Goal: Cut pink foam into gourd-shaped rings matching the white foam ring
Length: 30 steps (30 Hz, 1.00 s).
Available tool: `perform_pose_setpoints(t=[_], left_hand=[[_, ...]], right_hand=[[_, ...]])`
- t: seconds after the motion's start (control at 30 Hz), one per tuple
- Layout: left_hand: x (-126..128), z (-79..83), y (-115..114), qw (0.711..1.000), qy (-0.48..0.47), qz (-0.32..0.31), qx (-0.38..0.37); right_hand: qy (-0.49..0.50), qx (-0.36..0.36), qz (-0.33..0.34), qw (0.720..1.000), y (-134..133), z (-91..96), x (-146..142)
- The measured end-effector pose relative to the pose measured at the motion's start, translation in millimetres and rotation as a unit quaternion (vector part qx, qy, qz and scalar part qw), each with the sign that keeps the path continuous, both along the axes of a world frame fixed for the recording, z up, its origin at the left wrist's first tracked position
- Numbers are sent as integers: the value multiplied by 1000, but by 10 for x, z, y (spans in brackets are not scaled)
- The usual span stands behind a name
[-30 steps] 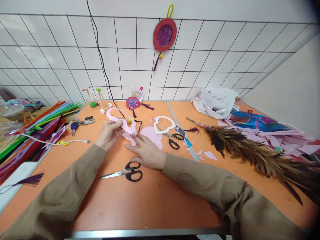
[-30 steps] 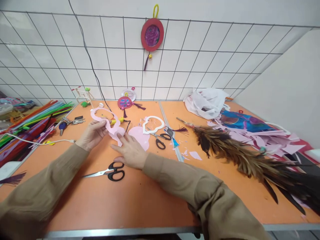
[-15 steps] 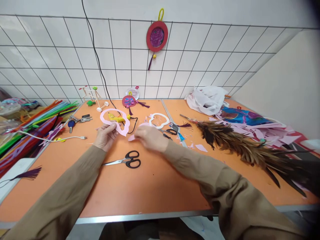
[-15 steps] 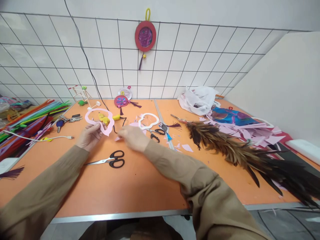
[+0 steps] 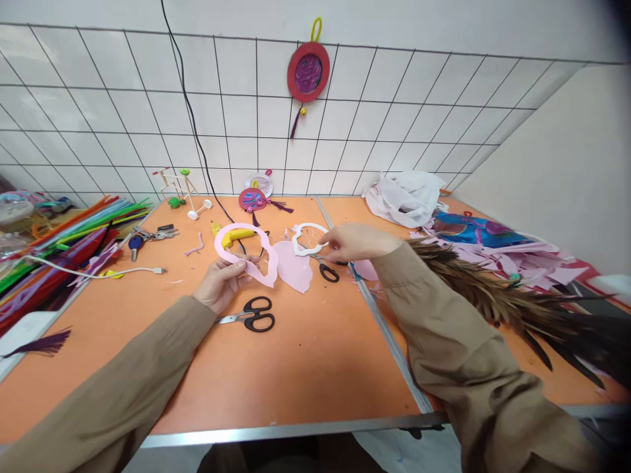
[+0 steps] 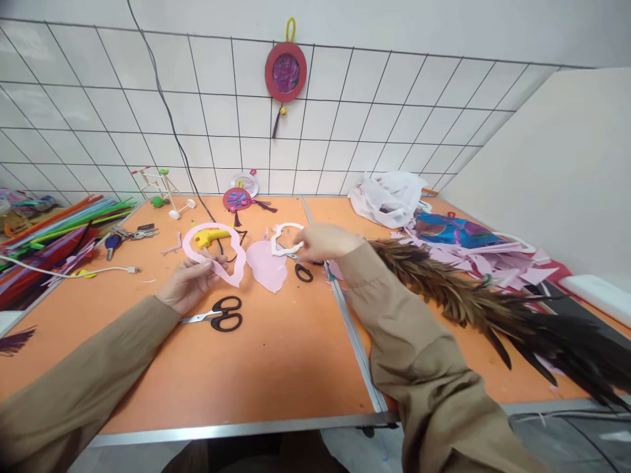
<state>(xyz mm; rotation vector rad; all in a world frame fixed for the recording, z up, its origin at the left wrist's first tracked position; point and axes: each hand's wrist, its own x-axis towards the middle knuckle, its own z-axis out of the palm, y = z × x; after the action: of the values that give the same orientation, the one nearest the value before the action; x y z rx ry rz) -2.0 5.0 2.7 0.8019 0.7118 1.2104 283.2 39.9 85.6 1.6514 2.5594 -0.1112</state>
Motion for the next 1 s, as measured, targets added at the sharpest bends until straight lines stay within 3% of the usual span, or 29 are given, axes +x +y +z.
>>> perform_pose_setpoints(t=[0.07,0.13,0.3,0.43,0.6,0.77,0.8,0.9,1.0], left_hand=[[23,11,-40,1000,2,-4,-2],[29,17,-62,1000,5,-4,-9],[50,-21,-79,999,13,8,-34],[105,-71,-100,998,28,14,-58],[149,-85,-136,996,61,12,-67],[165,-84,-165,994,83,13,-64],[171,-79,-174,994,86,9,-64],[195,-47,-217,995,86,-13,-55],[224,-9,-278,995,77,-40,-43]], right_hand=[[16,-29,76,997,-82,-108,-241],[30,-17,104,994,-169,-243,-455],[30,43,67,996,-301,-543,-699],[32,64,55,996,-333,-609,-733],[56,45,21,997,-301,-492,-725],[128,9,13,992,-199,-208,-528],[210,-1,-1,978,-193,-147,-481],[319,-1,-6,948,-230,-11,-402],[376,16,67,924,-347,3,-468]])
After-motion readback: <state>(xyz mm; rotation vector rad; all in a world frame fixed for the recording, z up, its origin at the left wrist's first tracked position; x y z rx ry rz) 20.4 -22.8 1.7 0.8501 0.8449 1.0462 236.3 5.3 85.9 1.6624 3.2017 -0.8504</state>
